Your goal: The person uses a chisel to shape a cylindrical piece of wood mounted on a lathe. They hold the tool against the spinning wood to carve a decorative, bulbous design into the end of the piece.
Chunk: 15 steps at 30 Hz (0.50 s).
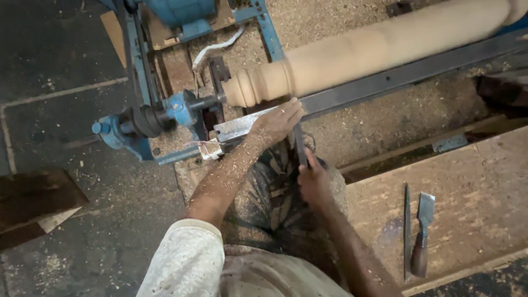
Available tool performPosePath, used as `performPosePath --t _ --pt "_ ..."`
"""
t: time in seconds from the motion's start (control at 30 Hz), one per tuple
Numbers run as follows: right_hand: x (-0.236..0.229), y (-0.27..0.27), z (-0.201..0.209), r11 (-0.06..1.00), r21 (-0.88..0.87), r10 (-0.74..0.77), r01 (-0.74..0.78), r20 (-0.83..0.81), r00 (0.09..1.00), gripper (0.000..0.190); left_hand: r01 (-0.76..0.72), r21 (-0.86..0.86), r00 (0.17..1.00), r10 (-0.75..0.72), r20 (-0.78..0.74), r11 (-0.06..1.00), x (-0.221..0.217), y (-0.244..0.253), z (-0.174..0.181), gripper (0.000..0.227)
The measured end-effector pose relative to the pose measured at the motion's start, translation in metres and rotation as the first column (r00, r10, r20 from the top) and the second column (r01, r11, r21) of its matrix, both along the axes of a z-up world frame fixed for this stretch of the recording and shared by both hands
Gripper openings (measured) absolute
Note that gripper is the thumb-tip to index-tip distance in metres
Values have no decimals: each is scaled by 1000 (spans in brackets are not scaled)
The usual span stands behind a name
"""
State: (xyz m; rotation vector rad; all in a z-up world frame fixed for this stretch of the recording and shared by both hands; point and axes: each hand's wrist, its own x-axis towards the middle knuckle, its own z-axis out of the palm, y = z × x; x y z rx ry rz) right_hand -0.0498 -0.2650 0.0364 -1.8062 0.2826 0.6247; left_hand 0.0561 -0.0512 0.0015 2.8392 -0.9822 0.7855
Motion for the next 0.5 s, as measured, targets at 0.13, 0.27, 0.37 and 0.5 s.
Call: performPosePath --t 0.13,0.27,0.37,0.5 --pt "12 -8 20 980 -156 149 -125 147 978 51 -21 -24 1000 21 -23 999 -5 -3 3 50" --pt "19 -10 51 861 -453 282 -230 49 958 51 -13 98 998 19 -52 995 0 -1 2 55" --pt "29 -20 46 907 -336 300 -254 93 949 52 8 43 997 -4 -75 999 4 -3 -7 56" --pt "33 -36 25 982 -43 179 -182 -67 981 57 -2 -75 999 -2 -54 997 -5 -5 -17 55"
